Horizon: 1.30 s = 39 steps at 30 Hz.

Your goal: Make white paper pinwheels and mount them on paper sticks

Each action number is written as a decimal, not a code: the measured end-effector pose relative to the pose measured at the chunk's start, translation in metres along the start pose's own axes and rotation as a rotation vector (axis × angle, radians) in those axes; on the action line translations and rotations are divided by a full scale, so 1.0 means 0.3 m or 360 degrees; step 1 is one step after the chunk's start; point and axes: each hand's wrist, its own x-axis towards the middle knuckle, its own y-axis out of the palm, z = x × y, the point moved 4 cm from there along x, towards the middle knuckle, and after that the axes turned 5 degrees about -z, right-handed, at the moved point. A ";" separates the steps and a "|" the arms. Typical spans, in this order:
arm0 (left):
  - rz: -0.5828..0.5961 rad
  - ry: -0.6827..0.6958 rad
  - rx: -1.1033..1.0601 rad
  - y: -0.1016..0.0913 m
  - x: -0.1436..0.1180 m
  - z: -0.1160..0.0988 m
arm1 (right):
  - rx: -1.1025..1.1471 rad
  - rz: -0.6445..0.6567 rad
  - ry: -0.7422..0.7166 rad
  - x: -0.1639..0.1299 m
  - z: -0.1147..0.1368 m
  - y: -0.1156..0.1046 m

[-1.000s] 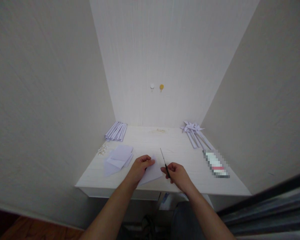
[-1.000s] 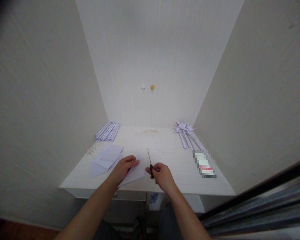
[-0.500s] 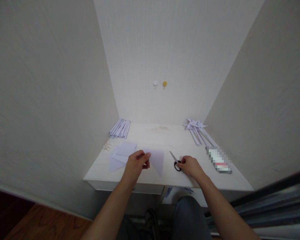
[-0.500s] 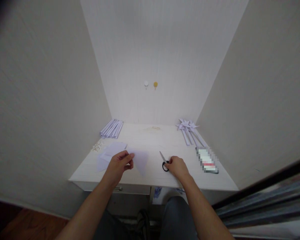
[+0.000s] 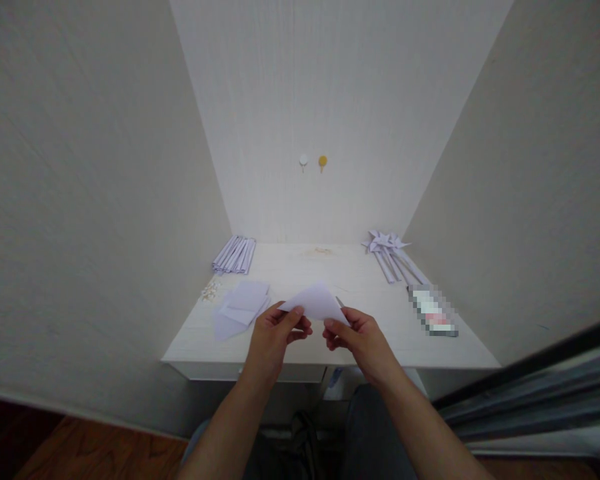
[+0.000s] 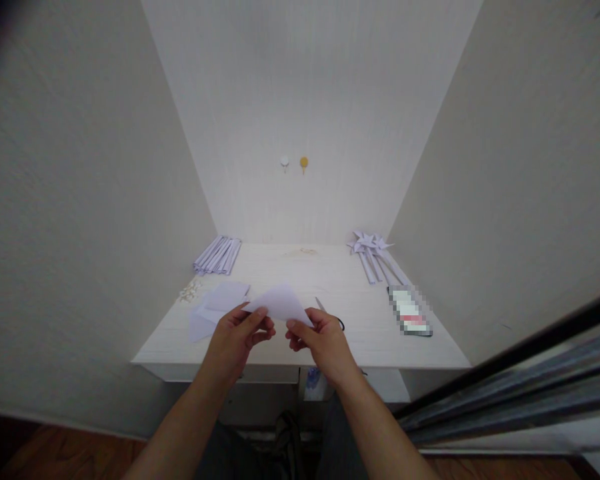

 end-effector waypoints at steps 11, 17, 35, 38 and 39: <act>0.0001 0.0248 0.0201 -0.041 -0.018 -0.061 | -0.0075 -0.0102 -0.0052 -0.014 0.027 -0.029; -0.0007 0.0320 0.0497 -0.048 -0.030 -0.069 | -0.0016 -0.0074 -0.0081 -0.025 0.037 -0.043; -0.0182 0.1151 0.0920 0.010 -0.134 -0.125 | 0.0153 -0.0146 0.0028 -0.051 0.046 -0.053; -0.0137 0.1049 0.0861 0.008 -0.133 -0.103 | 0.0176 -0.0198 0.0007 -0.045 0.044 -0.041; -0.0100 0.1006 0.0835 0.006 -0.133 -0.094 | 0.0172 -0.0218 -0.0004 -0.042 0.042 -0.040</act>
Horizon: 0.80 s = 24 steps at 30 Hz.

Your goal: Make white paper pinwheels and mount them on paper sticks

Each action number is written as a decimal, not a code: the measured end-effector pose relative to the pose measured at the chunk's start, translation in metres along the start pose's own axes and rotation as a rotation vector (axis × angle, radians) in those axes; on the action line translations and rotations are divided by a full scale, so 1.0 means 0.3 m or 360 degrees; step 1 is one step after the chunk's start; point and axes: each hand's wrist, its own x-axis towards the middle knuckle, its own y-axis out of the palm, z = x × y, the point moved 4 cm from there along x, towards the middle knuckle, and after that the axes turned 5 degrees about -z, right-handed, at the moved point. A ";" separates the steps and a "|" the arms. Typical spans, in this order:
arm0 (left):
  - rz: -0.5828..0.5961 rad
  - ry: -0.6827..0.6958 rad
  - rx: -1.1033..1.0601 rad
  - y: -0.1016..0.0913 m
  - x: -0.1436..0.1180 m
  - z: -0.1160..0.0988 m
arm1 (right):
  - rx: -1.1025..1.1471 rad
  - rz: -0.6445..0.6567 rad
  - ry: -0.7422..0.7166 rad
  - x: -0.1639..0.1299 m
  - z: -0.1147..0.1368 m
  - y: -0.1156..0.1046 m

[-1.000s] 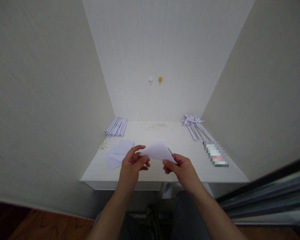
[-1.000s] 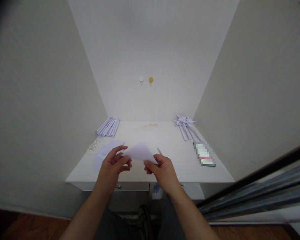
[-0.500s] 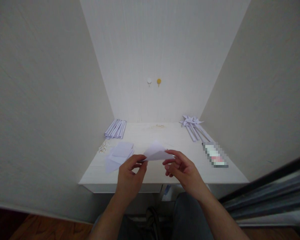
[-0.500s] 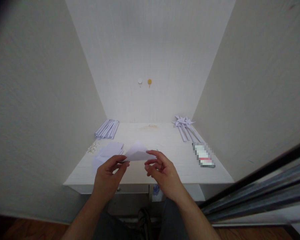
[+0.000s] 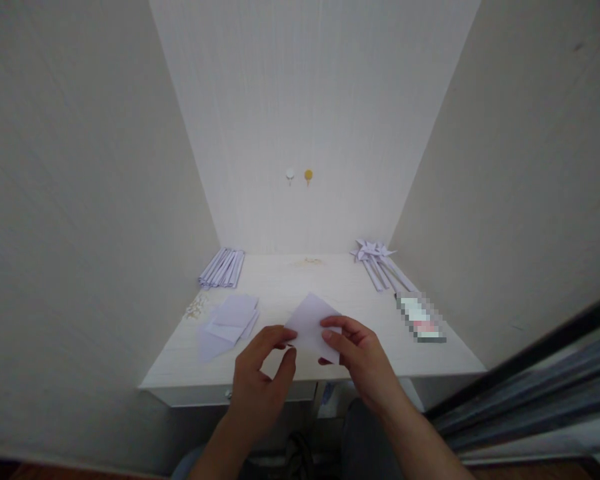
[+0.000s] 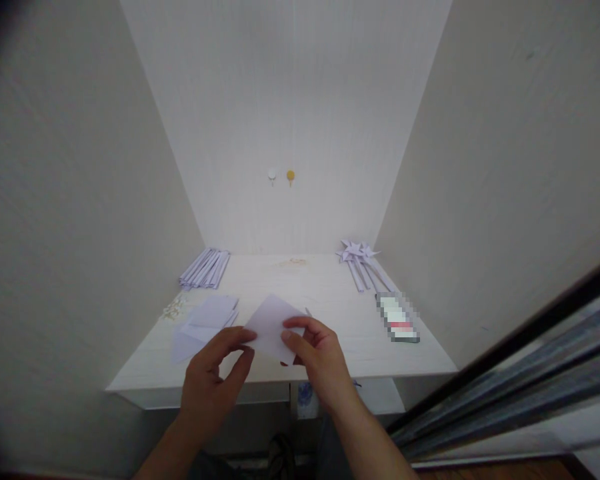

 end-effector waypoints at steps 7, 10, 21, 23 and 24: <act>0.0093 -0.0186 -0.0086 0.021 -0.017 0.017 | -0.0162 -0.0159 -0.0141 0.007 -0.020 -0.001; 0.0064 -0.0172 -0.0058 0.036 -0.017 0.012 | -0.0310 -0.0263 -0.0243 -0.002 -0.029 -0.002; 0.0163 -0.0125 0.0064 0.060 -0.034 0.029 | -0.1017 -0.0221 -0.1175 -0.054 0.028 0.041; 0.0165 -0.0189 0.0054 0.059 -0.034 0.038 | -0.1025 -0.0125 -0.1203 -0.061 0.028 0.040; 0.0157 -0.0228 0.0053 0.057 -0.034 0.043 | -0.1020 -0.0090 -0.1210 -0.065 0.027 0.038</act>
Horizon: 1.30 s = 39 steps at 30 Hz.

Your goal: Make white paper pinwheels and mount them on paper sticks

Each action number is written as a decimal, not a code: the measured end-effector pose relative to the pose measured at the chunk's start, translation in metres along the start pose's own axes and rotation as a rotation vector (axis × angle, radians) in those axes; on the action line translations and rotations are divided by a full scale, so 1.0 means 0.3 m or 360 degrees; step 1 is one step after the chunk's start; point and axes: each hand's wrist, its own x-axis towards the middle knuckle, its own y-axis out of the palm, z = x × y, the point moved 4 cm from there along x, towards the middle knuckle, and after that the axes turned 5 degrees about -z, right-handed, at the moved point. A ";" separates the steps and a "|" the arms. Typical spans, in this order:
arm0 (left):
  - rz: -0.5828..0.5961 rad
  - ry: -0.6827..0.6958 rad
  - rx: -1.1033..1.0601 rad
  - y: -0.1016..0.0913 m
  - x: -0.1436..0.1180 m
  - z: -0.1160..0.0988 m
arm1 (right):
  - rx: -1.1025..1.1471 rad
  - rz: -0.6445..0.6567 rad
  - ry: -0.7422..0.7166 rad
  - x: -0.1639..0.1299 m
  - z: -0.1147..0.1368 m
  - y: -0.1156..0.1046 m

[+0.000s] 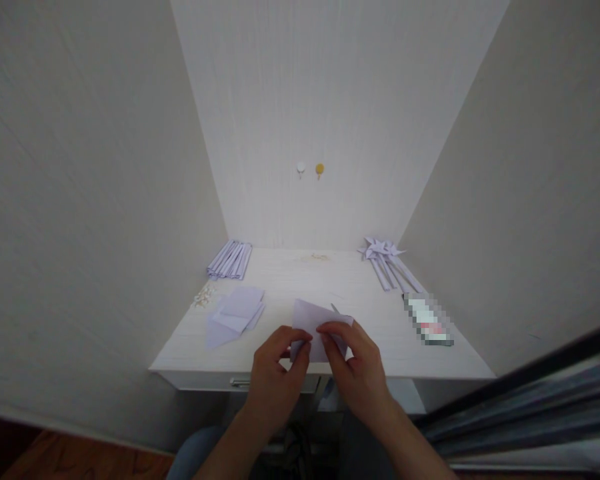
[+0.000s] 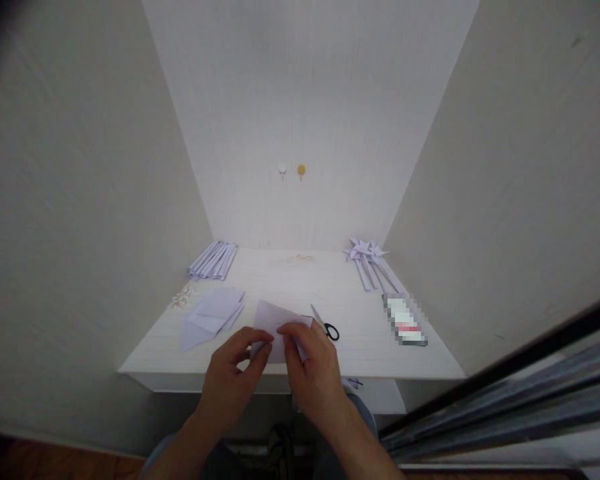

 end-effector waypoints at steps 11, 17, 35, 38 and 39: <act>0.0003 -0.0114 -0.0008 -0.012 0.012 0.032 | 0.0723 -0.0196 0.0576 -0.032 -0.075 0.017; -0.0012 -0.0158 -0.0051 -0.011 0.012 0.039 | 0.0560 0.0009 0.0420 -0.051 -0.040 0.006; 0.0172 -0.0321 -0.0377 0.001 0.010 0.009 | 0.0828 0.0406 0.0794 -0.052 -0.038 -0.005; 0.0240 -0.0255 -0.0283 0.005 0.000 -0.011 | 0.1001 0.0259 0.0974 -0.043 -0.044 0.004; 0.0253 -0.0232 -0.0250 0.006 -0.004 -0.018 | 0.1052 0.0238 0.1003 -0.039 -0.041 0.003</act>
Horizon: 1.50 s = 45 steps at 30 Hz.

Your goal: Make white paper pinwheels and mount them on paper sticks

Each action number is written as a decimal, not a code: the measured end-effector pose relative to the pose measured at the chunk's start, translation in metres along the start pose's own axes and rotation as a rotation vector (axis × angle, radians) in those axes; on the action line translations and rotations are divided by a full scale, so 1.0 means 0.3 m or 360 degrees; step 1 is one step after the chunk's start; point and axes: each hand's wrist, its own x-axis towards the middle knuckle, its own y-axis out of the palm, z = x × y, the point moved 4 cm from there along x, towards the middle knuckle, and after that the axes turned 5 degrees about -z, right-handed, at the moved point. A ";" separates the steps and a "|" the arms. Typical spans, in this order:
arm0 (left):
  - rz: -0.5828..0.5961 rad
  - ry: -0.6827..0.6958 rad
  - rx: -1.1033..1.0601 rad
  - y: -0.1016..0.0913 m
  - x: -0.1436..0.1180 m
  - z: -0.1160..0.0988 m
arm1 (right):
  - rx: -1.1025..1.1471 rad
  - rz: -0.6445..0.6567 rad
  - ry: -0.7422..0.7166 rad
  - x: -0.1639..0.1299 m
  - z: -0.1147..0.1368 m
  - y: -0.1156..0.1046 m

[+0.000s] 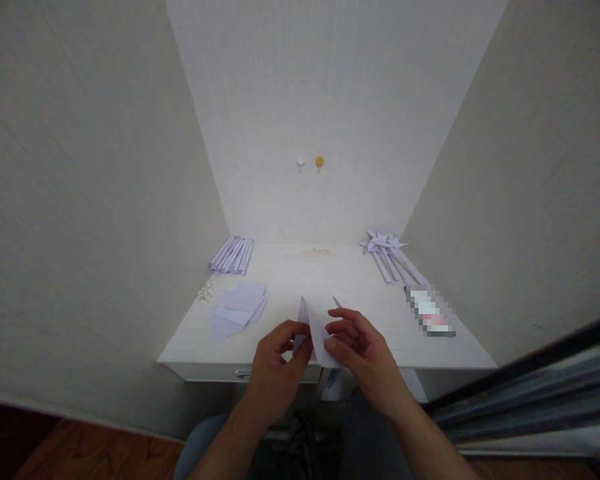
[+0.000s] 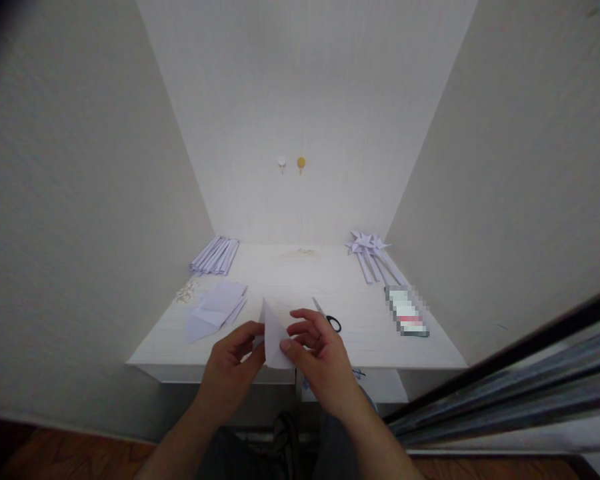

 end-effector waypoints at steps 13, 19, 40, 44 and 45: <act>0.0087 0.0018 0.0167 0.028 -0.027 -0.046 | -0.0086 0.0290 -0.0211 -0.024 0.059 0.006; 0.0390 -0.0310 -0.0499 0.043 -0.011 -0.036 | -0.0298 0.0120 -0.0398 -0.033 0.119 -0.061; -0.0396 -0.0562 -0.1088 -0.009 0.022 0.003 | -0.1302 -0.0131 -0.1453 -0.107 0.213 -0.049; -0.0465 -0.0573 -0.0948 -0.020 0.018 0.019 | -0.1330 -0.0267 -0.1516 -0.123 0.210 -0.042; -0.0461 -0.0554 -0.0855 -0.024 0.019 0.019 | -0.1334 -0.0287 -0.1527 -0.127 0.207 -0.038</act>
